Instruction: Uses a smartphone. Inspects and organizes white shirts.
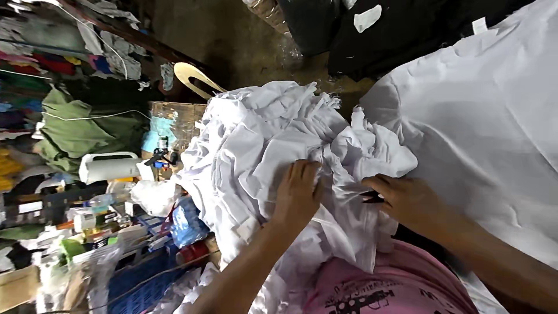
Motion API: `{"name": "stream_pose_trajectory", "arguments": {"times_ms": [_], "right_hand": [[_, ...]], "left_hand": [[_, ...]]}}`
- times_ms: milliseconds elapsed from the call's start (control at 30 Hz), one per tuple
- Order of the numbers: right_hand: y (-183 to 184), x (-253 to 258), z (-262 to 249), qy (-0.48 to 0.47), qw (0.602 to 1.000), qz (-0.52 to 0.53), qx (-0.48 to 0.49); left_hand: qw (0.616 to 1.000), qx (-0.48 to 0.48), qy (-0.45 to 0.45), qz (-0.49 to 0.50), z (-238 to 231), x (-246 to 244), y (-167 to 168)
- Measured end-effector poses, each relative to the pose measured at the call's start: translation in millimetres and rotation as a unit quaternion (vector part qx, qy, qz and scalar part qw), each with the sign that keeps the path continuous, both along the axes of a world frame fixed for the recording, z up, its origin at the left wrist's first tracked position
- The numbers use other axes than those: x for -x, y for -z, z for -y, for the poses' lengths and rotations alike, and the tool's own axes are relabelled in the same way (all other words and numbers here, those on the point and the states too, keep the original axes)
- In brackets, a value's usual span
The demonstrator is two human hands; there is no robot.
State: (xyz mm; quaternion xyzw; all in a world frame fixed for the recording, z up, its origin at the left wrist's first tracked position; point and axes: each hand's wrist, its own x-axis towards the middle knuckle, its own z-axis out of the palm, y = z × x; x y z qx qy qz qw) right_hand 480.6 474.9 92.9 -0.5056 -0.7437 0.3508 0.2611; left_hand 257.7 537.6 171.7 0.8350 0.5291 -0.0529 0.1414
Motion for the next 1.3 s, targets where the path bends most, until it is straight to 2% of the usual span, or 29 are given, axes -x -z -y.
{"name": "stream_pose_trajectory", "arguments": {"times_ms": [67, 133, 200, 300, 367, 500, 600, 700, 800, 833, 933, 1000, 1067, 1133, 1200, 1300], "right_hand": [[-8.7, 3.2, -6.5, 0.012, 1.0, -0.02, -0.018], [-17.0, 9.4, -12.0, 0.009, 0.999, -0.035, -0.027], [-23.2, 13.5, -17.2, 0.001, 0.999, -0.046, -0.017], [-16.3, 19.6, -21.1, 0.019, 0.998, -0.035, -0.043], [-11.3, 26.5, -23.7, 0.026, 0.997, -0.024, -0.063], [-7.8, 49.4, -30.2, 0.01, 0.993, -0.025, -0.112], [-3.8, 46.1, -36.1, 0.025, 0.989, -0.062, -0.135], [-0.3, 28.9, -32.1, 0.042, 0.991, -0.108, -0.074], [-10.0, 10.7, -17.4, -0.024, 0.984, -0.122, 0.124], [-15.6, 12.2, -10.4, -0.052, 0.977, -0.131, 0.161], [-26.6, 38.7, 20.5, -0.121, 0.97, -0.194, 0.084], [-30.6, 51.7, 26.0, -0.22, 0.95, -0.207, 0.076], [-28.2, 55.6, 23.1, -0.273, 0.937, -0.207, 0.075], [-21.6, 47.6, 20.4, -0.218, 0.939, -0.257, 0.066], [-13.9, 33.7, 13.3, -0.1, 0.954, -0.278, 0.052], [-1.2, 12.2, -9.3, 0.029, 0.985, -0.165, 0.039]], "left_hand": [[0.995, -0.052, 0.078, 0.018, -3.2, -2.4, 14.5], [0.993, -0.056, 0.101, 0.018, -7.2, 0.3, 23.7], [0.994, -0.045, 0.069, 0.067, -7.7, 6.3, 21.1], [0.984, 0.014, -0.004, 0.176, -0.2, 14.4, -2.3], [0.98, 0.009, -0.006, 0.2, 7.3, 17.9, -10.3], [0.973, -0.013, 0.007, 0.229, 18.7, 10.5, -4.5], [0.967, -0.003, 0.018, 0.253, 21.4, 5.5, -4.2], [0.955, 0.052, 0.036, 0.288, 22.1, 12.2, -12.5], [0.947, 0.113, -0.007, 0.301, 16.5, 20.1, -19.7], [0.949, 0.116, -0.043, 0.291, 14.4, 20.1, -20.4], [0.956, 0.185, -0.148, 0.17, 9.1, 5.2, -19.2], [0.947, 0.249, -0.176, 0.1, 4.4, -4.3, -15.4], [0.954, 0.241, -0.169, 0.052, 0.7, -4.4, -16.2], [0.968, 0.193, -0.16, -0.006, -4.4, 3.8, -21.7], [0.974, 0.147, -0.156, -0.077, -8.3, 12.1, -23.7], [0.983, 0.075, -0.129, -0.103, -4.0, 5.6, -21.1]]}}
